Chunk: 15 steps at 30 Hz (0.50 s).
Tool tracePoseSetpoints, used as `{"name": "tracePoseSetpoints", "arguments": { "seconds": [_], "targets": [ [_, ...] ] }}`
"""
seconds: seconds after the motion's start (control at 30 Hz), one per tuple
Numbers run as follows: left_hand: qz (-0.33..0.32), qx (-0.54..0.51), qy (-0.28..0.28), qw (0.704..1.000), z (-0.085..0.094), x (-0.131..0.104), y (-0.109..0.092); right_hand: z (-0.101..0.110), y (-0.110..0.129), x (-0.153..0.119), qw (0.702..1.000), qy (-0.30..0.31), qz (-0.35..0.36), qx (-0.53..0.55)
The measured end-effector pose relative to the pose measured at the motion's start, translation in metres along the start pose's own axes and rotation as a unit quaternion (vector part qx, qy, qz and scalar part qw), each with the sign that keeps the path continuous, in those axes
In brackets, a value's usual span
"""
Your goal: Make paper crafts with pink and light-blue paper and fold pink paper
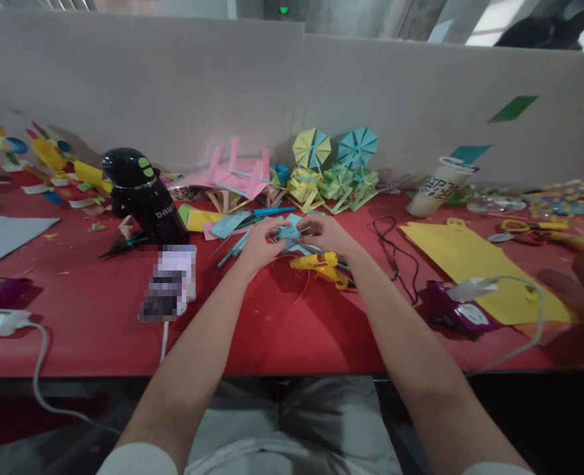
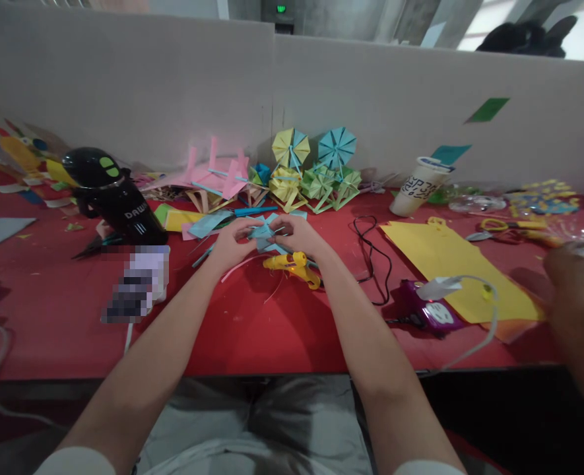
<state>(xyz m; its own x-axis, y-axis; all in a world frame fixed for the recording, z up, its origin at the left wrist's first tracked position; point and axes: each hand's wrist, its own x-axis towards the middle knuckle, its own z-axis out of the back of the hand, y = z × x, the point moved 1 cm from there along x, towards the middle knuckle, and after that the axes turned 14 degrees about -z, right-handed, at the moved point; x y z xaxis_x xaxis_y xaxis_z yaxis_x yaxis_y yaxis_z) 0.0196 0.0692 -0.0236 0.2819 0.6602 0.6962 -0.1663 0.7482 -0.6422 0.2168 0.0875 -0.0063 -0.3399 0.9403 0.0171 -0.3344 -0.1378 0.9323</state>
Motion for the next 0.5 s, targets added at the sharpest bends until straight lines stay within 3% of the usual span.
{"name": "tracePoseSetpoints", "arguments": {
  "seconds": [0.23, 0.5],
  "targets": [
    [0.029, 0.017, 0.008, 0.999, 0.002, 0.0, 0.0, 0.005, -0.007, -0.001, 0.999, 0.038, -0.019, 0.015],
    [0.051, 0.082, 0.023, 0.995, 0.016, -0.001, 0.007, 0.004, -0.021, 0.006, 0.999, 0.023, -0.029, 0.03]
  ]
}}
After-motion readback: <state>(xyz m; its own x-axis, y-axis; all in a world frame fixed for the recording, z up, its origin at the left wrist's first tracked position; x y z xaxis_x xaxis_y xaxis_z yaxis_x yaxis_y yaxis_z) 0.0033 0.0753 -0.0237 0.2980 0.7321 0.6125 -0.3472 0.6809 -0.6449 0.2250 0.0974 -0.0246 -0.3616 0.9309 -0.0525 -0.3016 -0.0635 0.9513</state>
